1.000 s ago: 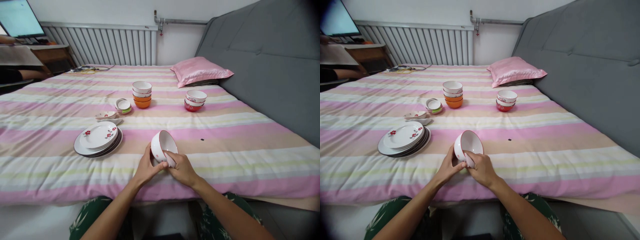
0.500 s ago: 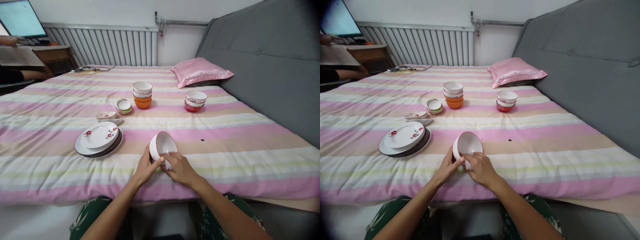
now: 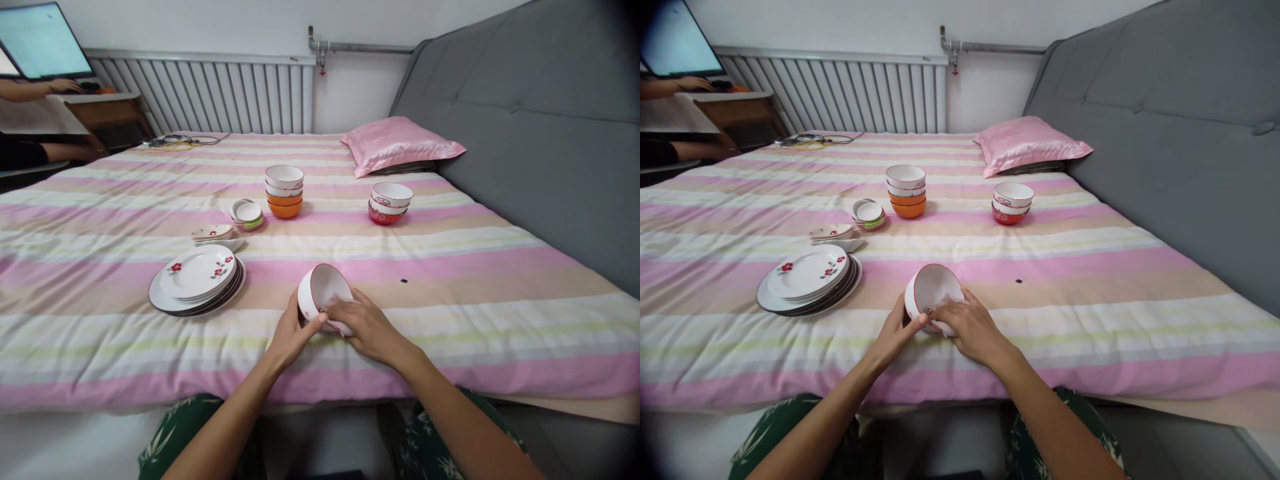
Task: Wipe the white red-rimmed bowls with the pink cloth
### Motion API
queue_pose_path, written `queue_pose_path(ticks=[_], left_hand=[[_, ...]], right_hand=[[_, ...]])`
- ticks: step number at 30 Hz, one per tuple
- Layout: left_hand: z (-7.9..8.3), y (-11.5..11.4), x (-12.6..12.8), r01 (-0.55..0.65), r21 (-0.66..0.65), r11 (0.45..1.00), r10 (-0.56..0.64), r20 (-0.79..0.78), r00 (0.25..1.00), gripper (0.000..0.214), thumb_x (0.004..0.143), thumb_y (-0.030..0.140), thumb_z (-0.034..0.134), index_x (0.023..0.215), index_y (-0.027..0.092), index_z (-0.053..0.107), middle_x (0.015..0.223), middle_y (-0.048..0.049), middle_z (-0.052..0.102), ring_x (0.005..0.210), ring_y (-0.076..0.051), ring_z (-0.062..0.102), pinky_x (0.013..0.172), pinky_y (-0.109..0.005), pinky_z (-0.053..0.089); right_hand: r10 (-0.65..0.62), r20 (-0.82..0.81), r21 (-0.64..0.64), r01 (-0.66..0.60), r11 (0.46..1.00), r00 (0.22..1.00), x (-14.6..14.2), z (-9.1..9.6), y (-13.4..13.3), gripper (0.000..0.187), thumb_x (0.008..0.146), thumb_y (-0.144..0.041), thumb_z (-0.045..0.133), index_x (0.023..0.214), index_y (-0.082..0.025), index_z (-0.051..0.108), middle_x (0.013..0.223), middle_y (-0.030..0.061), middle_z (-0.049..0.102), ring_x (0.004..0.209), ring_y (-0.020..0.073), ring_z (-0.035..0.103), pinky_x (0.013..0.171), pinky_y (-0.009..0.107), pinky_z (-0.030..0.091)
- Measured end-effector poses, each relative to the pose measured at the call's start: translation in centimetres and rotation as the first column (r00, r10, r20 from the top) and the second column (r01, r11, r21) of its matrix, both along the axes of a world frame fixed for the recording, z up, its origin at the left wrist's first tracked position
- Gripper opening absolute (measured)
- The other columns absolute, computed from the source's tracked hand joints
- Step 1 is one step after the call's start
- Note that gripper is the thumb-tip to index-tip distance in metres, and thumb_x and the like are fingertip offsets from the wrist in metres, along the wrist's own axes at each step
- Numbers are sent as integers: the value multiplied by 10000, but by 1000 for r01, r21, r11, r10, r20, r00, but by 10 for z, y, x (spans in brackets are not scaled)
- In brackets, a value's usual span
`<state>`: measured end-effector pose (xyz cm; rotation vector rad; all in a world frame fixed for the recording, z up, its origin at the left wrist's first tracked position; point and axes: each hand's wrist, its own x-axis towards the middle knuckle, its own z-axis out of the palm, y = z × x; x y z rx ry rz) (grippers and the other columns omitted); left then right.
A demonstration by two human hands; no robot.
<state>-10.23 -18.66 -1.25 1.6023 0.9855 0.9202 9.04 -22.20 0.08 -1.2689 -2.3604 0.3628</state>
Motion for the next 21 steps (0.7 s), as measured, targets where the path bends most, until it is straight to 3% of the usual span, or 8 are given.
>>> queue_pose_path(ticks=[4,8,11,17,21], left_hand=[[-1,-1,1,23,-6,1000,-22,57,998,793,767,459,651,1398,156,277,1359,-152,464,1208,-293,491,999,-415,414],[-3,-3,2,38,32,999,-40,75,996,847,738,460,683,1404,155,259,1339,-158,476,1192,-299,500,992,-416,416],[-5,-3,1,13,61,998,-16,53,998,814,748,471,668,1399,175,278,1359,-139,458,1230,-297,462,1017,-410,387],[-6,1,-1,-16,-4,1000,16,20,1000,688,816,472,583,1375,171,316,1336,-118,478,1212,-269,467,993,-373,391],[-5,1,0,-26,-17,1000,27,59,998,675,801,428,616,1358,171,335,1330,-109,490,1220,-265,464,995,-369,392]], right_hand=[[-19,-57,21,20,1000,998,-7,-1,0,381,825,-125,508,1186,-228,576,1020,39,719,932,178,661,1101,448,282],[-134,-242,-7,137,991,961,-20,2,-6,279,876,-298,524,1128,-207,603,982,63,716,887,206,657,874,350,485],[-141,-292,-80,122,989,946,-25,5,-10,262,893,-311,509,1129,-240,596,956,32,709,864,193,649,762,297,499],[11,-149,-47,-18,999,989,-24,1,-8,298,844,-212,556,1142,-206,570,1090,52,683,952,192,634,1016,398,388],[39,-9,-11,-39,999,999,-21,-4,-8,382,793,-109,545,1161,-210,565,1146,74,664,1058,196,607,1082,449,309]])
